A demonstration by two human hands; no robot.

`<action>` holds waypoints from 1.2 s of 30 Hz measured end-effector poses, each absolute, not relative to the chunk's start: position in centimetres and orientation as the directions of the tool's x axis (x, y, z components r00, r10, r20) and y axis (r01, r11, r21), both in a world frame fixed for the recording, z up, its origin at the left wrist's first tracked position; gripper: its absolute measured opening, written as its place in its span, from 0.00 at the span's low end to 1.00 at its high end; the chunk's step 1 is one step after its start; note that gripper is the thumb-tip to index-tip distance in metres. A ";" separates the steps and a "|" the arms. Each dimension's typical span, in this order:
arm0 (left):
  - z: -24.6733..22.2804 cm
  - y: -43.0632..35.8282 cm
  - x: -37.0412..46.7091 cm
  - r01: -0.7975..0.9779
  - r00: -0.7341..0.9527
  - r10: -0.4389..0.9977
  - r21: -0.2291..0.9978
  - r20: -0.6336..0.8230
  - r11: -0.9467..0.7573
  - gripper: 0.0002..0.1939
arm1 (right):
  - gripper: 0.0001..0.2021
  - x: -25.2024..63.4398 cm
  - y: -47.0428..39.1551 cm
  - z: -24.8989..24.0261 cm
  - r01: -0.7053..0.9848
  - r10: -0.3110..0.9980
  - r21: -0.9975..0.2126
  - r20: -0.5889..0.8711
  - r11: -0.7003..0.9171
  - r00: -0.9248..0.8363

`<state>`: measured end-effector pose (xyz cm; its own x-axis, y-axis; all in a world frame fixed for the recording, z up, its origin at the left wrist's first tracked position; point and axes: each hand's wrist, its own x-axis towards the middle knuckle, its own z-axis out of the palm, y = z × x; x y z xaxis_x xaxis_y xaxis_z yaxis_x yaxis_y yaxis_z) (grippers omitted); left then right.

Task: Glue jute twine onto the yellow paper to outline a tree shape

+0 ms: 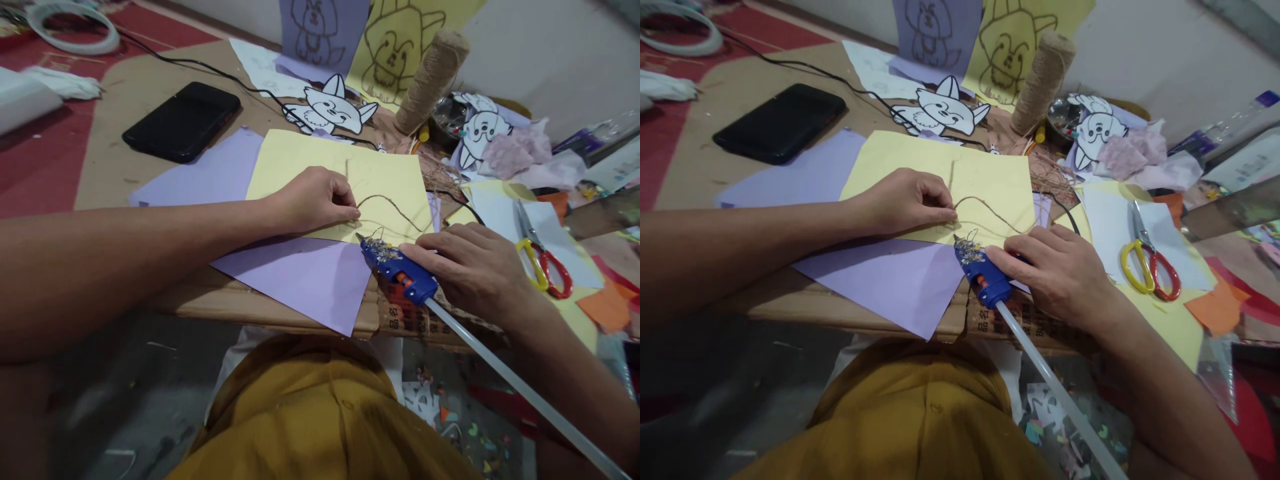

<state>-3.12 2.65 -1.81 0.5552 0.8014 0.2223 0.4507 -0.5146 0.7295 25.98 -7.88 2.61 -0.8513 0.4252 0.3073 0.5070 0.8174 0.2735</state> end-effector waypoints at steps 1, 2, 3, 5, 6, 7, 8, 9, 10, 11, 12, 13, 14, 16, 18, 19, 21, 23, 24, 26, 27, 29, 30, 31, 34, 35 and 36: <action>-1.8 2.6 -3.1 0.450 0.554 0.801 0.729 0.225 -0.516 0.04 | 0.21 26.0 -7.8 2.6 0.512 0.429 0.278 0.308 0.813 -0.849; -1.8 2.6 -3.1 0.449 0.553 0.801 0.729 0.228 -0.517 0.04 | 0.22 26.0 -7.8 2.6 0.519 0.435 0.283 0.311 0.807 -0.845; -1.8 2.6 -3.1 0.449 0.552 0.801 0.728 0.231 -0.519 0.04 | 0.22 26.0 -7.7 2.5 0.528 0.440 0.285 0.319 0.800 -0.839; -1.8 2.6 -3.1 0.449 0.552 0.800 0.725 0.233 -0.522 0.04 | 0.20 25.9 -7.5 2.4 0.539 0.445 0.282 0.336 0.794 -0.830; -1.8 2.7 -3.1 0.451 0.553 0.800 0.723 0.234 -0.523 0.04 | 0.19 25.8 -7.5 2.3 0.538 0.443 0.278 0.340 0.795 -0.830; -1.8 2.7 -3.1 0.452 0.554 0.799 0.721 0.234 -0.525 0.04 | 0.18 25.8 -7.4 2.3 0.533 0.437 0.275 0.342 0.800 -0.832; -1.8 2.7 -3.1 0.454 0.555 0.799 0.719 0.233 -0.526 0.04 | 0.18 25.7 -7.4 2.2 0.528 0.432 0.272 0.342 0.805 -0.834; -1.8 2.7 -3.1 0.456 0.555 0.799 0.719 0.232 -0.525 0.05 | 0.18 25.7 -7.4 2.2 0.524 0.431 0.267 0.339 0.808 -0.837; -1.8 2.7 -3.1 0.457 0.555 0.800 0.719 0.229 -0.524 0.05 | 0.18 25.7 -7.4 2.2 0.524 0.433 0.262 0.334 0.811 -0.837; -1.8 2.6 -3.1 0.458 0.555 0.800 0.720 0.227 -0.522 0.05 | 0.18 25.7 -7.4 2.2 0.525 0.437 0.256 0.330 0.812 -0.837; -1.8 2.6 -3.1 0.457 0.556 0.801 0.722 0.224 -0.519 0.05 | 0.18 25.7 -7.4 2.3 0.527 0.442 0.252 0.326 0.812 -0.836; -1.8 2.6 -3.1 0.456 0.556 0.801 0.725 0.222 -0.517 0.05 | 0.18 25.7 -7.4 2.3 0.529 0.445 0.249 0.323 0.811 -0.835; -1.7 2.6 -3.1 0.454 0.555 0.802 0.727 0.221 -0.515 0.05 | 0.18 25.8 -7.4 2.3 0.529 0.445 0.249 0.322 0.811 -0.835; -1.8 2.6 -3.1 0.453 0.556 0.802 0.730 0.218 -0.512 0.05 | 0.18 25.8 -7.4 2.3 0.523 0.436 0.254 0.328 0.814 -0.838; -1.8 2.6 -3.1 0.453 0.555 0.803 0.730 0.218 -0.511 0.05 | 0.17 25.7 -7.5 2.4 0.517 0.427 0.257 0.334 0.816 -0.840; -1.8 2.6 -3.1 0.452 0.555 0.803 0.731 0.218 -0.511 0.05 | 0.17 25.7 -7.5 2.4 0.515 0.425 0.257 0.334 0.818 -0.841; -1.8 2.6 -3.1 0.448 0.554 0.803 0.734 0.220 -0.510 0.05 | 0.17 25.7 -7.5 2.4 0.514 0.424 0.257 0.334 0.818 -0.842; -1.8 2.6 -3.1 0.448 0.555 0.803 0.734 0.220 -0.510 0.05 | 0.16 25.7 -7.5 2.4 0.512 0.422 0.260 0.332 0.819 -0.843; -1.7 2.6 -3.1 0.451 0.555 0.802 0.732 0.219 -0.512 0.05 | 0.16 25.7 -7.5 2.4 0.512 0.420 0.260 0.336 0.819 -0.843; -1.7 2.6 -3.0 0.457 0.555 0.802 0.726 0.218 -0.514 0.05 | 0.16 25.7 -7.4 2.3 0.513 0.420 0.252 0.344 0.820 -0.840; -1.7 2.5 -3.0 0.459 0.555 0.803 0.725 0.217 -0.513 0.05 | 0.16 25.7 -7.4 2.3 0.516 0.422 0.244 0.348 0.821 -0.837; -1.6 2.5 -3.0 0.460 0.554 0.805 0.727 0.212 -0.509 0.05 | 0.16 25.7 -7.3 2.2 0.522 0.429 0.224 0.359 0.823 -0.829; -1.6 2.5 -3.0 0.461 0.554 0.806 0.729 0.210 -0.506 0.05 | 0.15 25.7 -7.3 2.2 0.524 0.432 0.214 0.361 0.824 -0.827; -1.6 2.5 -3.0 0.461 0.552 0.807 0.731 0.208 -0.503 0.04 | 0.15 25.7 -7.3 2.2 0.526 0.435 0.204 0.364 0.825 -0.823; -1.7 2.5 -3.0 0.460 0.552 0.808 0.733 0.205 -0.500 0.04 | 0.16 25.8 -7.3 2.2 0.525 0.443 0.165 0.363 0.835 -0.819; -1.7 2.6 -3.0 0.460 0.553 0.808 0.734 0.204 -0.500 0.04 | 0.16 25.8 -7.3 2.3 0.526 0.449 0.150 0.362 0.837 -0.817; -1.7 2.6 -3.0 0.459 0.554 0.807 0.735 0.202 -0.499 0.04 | 0.16 25.9 -7.2 2.3 0.529 0.455 0.136 0.360 0.838 -0.814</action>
<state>-2.99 2.57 -1.67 0.5545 0.8074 0.2017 0.4592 -0.4989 0.7350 25.86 -7.25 2.29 -0.8141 0.4555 0.3602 0.5289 0.8377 0.1361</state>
